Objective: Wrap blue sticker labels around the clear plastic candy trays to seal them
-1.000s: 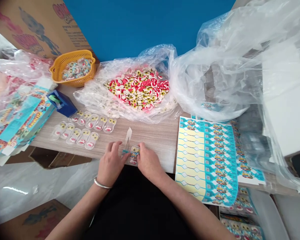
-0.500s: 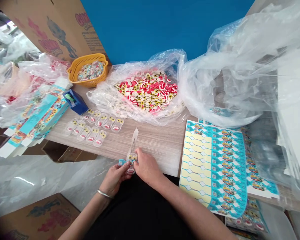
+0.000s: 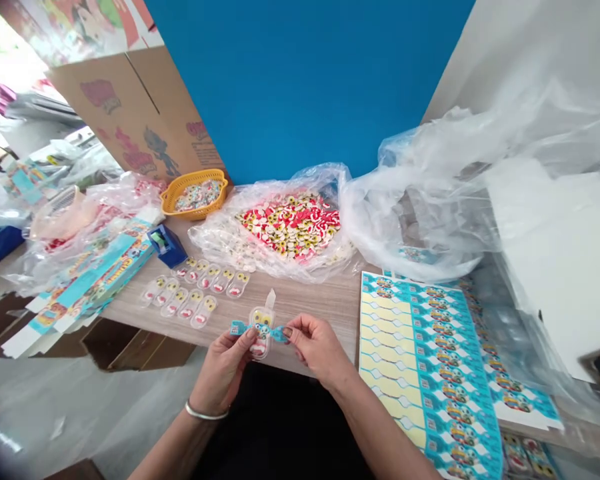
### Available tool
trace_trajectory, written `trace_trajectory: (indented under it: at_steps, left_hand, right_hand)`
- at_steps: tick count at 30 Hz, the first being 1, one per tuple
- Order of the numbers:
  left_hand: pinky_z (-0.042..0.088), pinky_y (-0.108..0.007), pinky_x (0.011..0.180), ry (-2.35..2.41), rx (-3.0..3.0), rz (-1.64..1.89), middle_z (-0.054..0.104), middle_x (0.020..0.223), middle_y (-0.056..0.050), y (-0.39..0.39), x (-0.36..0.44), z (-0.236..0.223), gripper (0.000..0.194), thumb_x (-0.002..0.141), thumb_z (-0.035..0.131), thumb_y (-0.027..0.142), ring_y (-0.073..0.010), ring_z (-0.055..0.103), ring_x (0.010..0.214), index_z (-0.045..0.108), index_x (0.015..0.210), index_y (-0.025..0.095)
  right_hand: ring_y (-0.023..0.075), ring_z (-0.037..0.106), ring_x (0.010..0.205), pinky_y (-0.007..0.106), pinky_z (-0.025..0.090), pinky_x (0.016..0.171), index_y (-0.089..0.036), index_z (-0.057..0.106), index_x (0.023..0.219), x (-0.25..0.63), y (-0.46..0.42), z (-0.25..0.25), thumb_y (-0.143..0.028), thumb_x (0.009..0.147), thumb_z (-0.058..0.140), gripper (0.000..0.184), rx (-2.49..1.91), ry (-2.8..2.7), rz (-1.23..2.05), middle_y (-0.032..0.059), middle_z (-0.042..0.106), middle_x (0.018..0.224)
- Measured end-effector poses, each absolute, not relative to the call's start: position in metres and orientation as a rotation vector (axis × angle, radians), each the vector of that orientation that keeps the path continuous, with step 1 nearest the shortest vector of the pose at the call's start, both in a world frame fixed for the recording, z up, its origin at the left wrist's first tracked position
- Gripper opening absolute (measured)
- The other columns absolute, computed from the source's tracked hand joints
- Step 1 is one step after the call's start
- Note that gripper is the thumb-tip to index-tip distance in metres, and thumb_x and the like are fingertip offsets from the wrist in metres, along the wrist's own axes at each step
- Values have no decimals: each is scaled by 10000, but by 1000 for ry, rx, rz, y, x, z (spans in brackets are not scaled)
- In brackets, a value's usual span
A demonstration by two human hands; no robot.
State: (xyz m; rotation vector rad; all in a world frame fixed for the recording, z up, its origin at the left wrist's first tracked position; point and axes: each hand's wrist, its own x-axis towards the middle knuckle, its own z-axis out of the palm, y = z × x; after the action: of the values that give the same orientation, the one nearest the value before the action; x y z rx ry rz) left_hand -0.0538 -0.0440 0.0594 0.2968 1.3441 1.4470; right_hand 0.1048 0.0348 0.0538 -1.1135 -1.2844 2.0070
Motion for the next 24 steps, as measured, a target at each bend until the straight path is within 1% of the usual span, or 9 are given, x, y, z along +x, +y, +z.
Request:
trace_trajectory:
  at_steps: [3, 6, 10, 12, 16, 18, 20, 22, 24]
  left_hand:
    - [485, -192, 531, 1164, 237, 1411, 682, 660, -22, -33, -41, 68, 297, 635, 874, 344, -84, 591, 548, 706, 726, 118]
    - [457, -186, 490, 1047, 247, 1331, 640, 611, -7, -24, -29, 76, 302, 641, 870, 358, -71, 550, 505, 697, 704, 119]
    - [453, -190, 491, 977, 330, 1255, 605, 582, -1, -18, -18, 84, 302, 680, 844, 380, -71, 529, 499, 693, 693, 120]
    - [455, -190, 495, 965, 349, 1235, 606, 589, -3, -18, -15, 86, 299, 689, 838, 382, -72, 530, 506, 695, 699, 120]
    - [446, -191, 489, 970, 342, 1213, 601, 582, 0, -19, -11, 84, 312, 679, 842, 395, -72, 525, 496, 689, 695, 124]
    - [441, -191, 491, 987, 333, 1225, 608, 583, -2, -18, -9, 82, 315, 680, 840, 398, -72, 528, 496, 685, 692, 124]
    - [454, -197, 514, 1026, 339, 1268, 633, 607, -14, -16, -8, 80, 311, 687, 835, 394, -78, 548, 516, 687, 703, 121]
    - [476, -210, 547, 1101, 351, 1332, 669, 655, -31, -13, -9, 76, 311, 685, 837, 385, -92, 580, 554, 694, 737, 115]
    - [491, -222, 571, 1203, 364, 1395, 701, 717, -48, -10, -9, 71, 330, 666, 849, 377, -107, 608, 593, 699, 789, 110]
  right_hand:
    - [38, 278, 397, 189, 132, 380, -183, 564, 740, 109, 37, 57, -506, 762, 741, 369, -941, -1119, 2122, -92, 419, 471]
    - [28, 280, 394, 190, 115, 383, -184, 539, 739, 110, 35, 56, -475, 771, 758, 365, -757, -985, 2177, -90, 437, 497]
    - [36, 384, 395, 187, 137, 386, -189, 534, 780, 110, 31, 53, -453, 797, 750, 341, -661, -911, 2143, -63, 526, 543]
    - [43, 425, 386, 185, 138, 376, -204, 519, 812, 110, 30, 52, -455, 782, 766, 353, -637, -879, 2149, -58, 567, 575]
    - [65, 480, 388, 185, 138, 359, -219, 516, 858, 111, 33, 49, -482, 764, 772, 378, -596, -869, 2244, -56, 585, 599]
    - [76, 503, 415, 186, 181, 371, -210, 542, 862, 112, 36, 47, -484, 775, 758, 360, -619, -900, 2272, -46, 589, 599]
    - [70, 493, 447, 186, 251, 399, -196, 581, 848, 114, 38, 46, -460, 750, 783, 347, -707, -927, 2243, -41, 590, 617]
    - [74, 497, 504, 194, 328, 449, -182, 626, 826, 117, 39, 45, -460, 728, 794, 339, -839, -938, 2148, -26, 604, 660]
    - [104, 539, 604, 218, 398, 527, -177, 669, 836, 120, 38, 46, -507, 760, 747, 348, -952, -950, 2009, 6, 639, 733]
